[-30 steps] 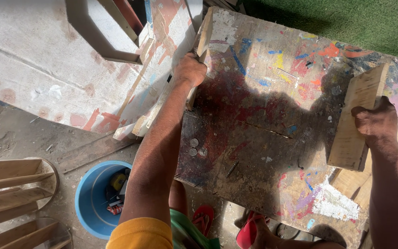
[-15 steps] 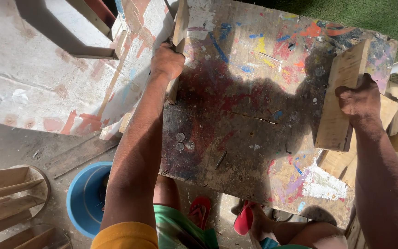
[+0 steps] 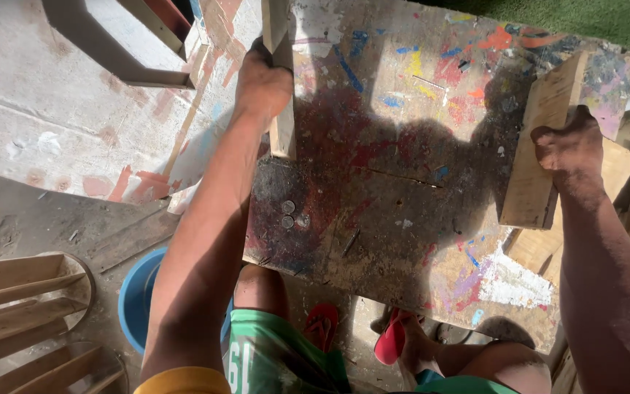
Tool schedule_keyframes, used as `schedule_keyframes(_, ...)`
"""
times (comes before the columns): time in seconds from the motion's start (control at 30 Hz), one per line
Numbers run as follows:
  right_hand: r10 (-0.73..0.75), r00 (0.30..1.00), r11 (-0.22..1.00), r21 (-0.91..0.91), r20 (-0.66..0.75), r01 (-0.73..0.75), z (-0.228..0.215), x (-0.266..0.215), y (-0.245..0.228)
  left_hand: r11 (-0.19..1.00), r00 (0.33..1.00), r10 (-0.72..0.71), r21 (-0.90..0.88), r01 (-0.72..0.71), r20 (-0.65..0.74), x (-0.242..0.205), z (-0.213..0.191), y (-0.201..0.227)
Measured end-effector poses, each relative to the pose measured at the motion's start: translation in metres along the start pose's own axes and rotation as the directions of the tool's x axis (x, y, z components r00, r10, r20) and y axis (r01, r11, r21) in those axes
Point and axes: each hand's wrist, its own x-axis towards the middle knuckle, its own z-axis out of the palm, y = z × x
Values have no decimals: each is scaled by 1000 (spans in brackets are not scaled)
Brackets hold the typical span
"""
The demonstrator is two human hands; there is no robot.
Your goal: The person assembles wooden pieces on a paint-splattered workbench. They pick up and align several small wooden planks and frames, fitting them together by hand to form a larger structure.
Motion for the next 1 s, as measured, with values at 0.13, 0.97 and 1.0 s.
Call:
schedule_keyframes(0.13, 135, 991, 969, -212, 8, -131, -1, 14, 3, 993, 991, -115, 17, 114, 63, -101, 12, -13)
schedule_keyframes(0.97, -242, 857, 943, -316, -454, 99, 98, -240, -302, 858, 965, 245, -443, -258, -88, -213, 97, -234)
schedule_keyframes(1.0, -249, 857, 942, -318, -452, 106, 120, -267, -305, 855, 964, 247, -447, -262, -93, -219, 101, -236)
